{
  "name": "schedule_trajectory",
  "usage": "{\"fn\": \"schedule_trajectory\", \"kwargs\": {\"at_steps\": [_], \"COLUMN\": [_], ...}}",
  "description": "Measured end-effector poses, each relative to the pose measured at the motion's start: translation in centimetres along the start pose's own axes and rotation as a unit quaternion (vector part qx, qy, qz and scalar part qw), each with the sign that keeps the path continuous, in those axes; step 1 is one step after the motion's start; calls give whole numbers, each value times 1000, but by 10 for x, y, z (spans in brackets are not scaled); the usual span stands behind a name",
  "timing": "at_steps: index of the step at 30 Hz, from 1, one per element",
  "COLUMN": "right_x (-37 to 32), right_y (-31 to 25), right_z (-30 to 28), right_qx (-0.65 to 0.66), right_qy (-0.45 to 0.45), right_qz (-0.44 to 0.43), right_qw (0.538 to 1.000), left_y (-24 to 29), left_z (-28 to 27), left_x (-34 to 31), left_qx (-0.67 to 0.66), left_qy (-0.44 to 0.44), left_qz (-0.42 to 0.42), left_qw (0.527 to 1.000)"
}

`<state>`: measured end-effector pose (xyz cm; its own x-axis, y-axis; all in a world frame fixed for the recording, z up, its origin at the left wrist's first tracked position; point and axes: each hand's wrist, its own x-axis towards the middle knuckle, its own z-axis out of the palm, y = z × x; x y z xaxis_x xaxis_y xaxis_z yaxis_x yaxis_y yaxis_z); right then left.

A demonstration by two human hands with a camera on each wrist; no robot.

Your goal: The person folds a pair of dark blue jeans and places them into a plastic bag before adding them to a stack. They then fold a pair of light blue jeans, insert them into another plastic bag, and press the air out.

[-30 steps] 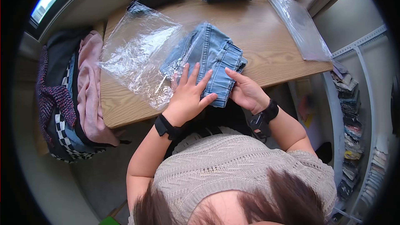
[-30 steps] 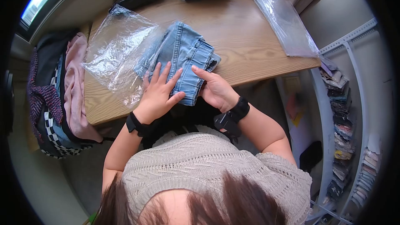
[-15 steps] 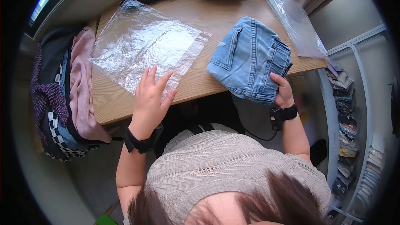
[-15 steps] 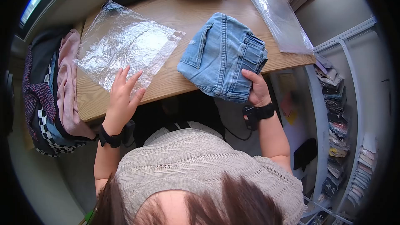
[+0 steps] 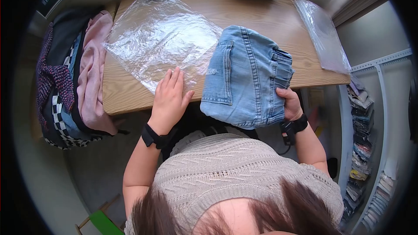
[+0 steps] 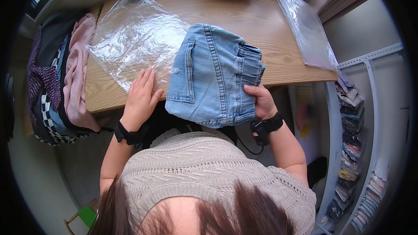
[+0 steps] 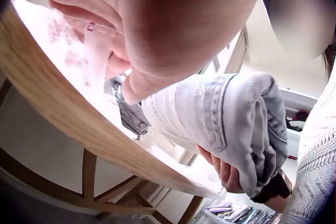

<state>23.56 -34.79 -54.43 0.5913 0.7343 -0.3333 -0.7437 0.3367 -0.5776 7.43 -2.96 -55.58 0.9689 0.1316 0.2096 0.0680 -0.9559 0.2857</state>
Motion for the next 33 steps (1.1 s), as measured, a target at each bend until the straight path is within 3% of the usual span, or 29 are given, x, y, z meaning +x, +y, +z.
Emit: {"fn": "schedule_trajectory", "kwargs": {"at_steps": [6, 8, 17, 22, 26, 27, 30, 32, 33], "right_x": [26, 34, 92, 107, 100, 97, 98, 98, 98], "right_y": [25, 25, 7, 31, 57, 55, 50, 48, 47], "right_z": [28, 45, 66, 74, 93, 93, 91, 94, 96], "right_qx": [-5, -10, 61, 84, -29, -67, -103, -91, -77], "right_qy": [-49, -65, -52, -55, -16, 6, -8, 4, 16], "right_qz": [119, 138, 134, 94, 73, 125, 156, 167, 175], "right_qw": [992, 988, 988, 990, 997, 990, 982, 982, 981], "left_y": [-6, -6, -9, -4, -8, -10, -14, -10, -6], "left_z": [-16, -17, -23, -20, -21, -21, -19, -18, -17], "left_x": [2, 2, 3, 5, 5, 3, -6, -25, -36], "left_qx": [-62, -70, -161, -114, -84, -84, -51, -70, -82], "left_qy": [129, 123, 121, 129, 126, 127, 161, 293, 267], "left_qz": [23, 20, 36, 46, 36, 32, 38, 101, 153], "left_qw": [989, 990, 979, 984, 988, 988, 985, 948, 948]}}
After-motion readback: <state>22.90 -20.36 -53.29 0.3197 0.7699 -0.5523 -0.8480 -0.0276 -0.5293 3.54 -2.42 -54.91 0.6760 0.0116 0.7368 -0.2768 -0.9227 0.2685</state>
